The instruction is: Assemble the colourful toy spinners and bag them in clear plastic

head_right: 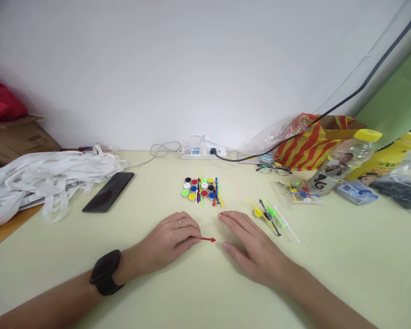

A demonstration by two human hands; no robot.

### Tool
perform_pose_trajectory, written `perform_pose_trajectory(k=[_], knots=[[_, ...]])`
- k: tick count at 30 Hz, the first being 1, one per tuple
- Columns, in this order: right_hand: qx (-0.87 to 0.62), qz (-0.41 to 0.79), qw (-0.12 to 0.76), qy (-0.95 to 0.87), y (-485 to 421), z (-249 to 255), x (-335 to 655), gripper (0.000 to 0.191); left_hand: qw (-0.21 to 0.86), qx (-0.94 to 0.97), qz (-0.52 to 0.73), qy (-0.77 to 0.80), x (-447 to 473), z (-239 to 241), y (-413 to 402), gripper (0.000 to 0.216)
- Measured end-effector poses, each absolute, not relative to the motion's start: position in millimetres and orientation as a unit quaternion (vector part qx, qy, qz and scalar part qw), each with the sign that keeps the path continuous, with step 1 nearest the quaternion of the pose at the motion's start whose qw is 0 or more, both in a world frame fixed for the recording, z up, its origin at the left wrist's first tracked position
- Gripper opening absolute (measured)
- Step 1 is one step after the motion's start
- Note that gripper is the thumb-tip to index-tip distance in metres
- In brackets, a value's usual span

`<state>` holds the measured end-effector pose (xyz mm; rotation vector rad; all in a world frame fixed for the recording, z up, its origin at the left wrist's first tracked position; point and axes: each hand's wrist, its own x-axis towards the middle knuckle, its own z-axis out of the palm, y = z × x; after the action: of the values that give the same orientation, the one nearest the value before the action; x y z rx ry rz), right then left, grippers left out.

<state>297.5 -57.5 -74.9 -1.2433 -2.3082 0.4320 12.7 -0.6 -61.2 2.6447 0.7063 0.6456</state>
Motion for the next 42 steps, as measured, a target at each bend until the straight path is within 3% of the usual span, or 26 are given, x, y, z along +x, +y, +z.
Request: perform_pose_trajectory(k=[9, 27, 42], knots=[[-0.382, 0.270, 0.305, -0.829, -61, -64, 293, 0.040, 0.170, 0.919, 0.242, 0.262, 13, -63, 2, 0.019], [-0.395, 0.217, 0.374, -0.811, -42, -89, 277, 0.012, 0.063, 0.866, 0.270, 0.416, 22, -78, 1, 0.022], [-0.448, 0.170, 0.358, -0.802, -25, -103, 265, 0.016, 0.080, 0.856, 0.295, 0.417, 18, -81, 3, 0.013]])
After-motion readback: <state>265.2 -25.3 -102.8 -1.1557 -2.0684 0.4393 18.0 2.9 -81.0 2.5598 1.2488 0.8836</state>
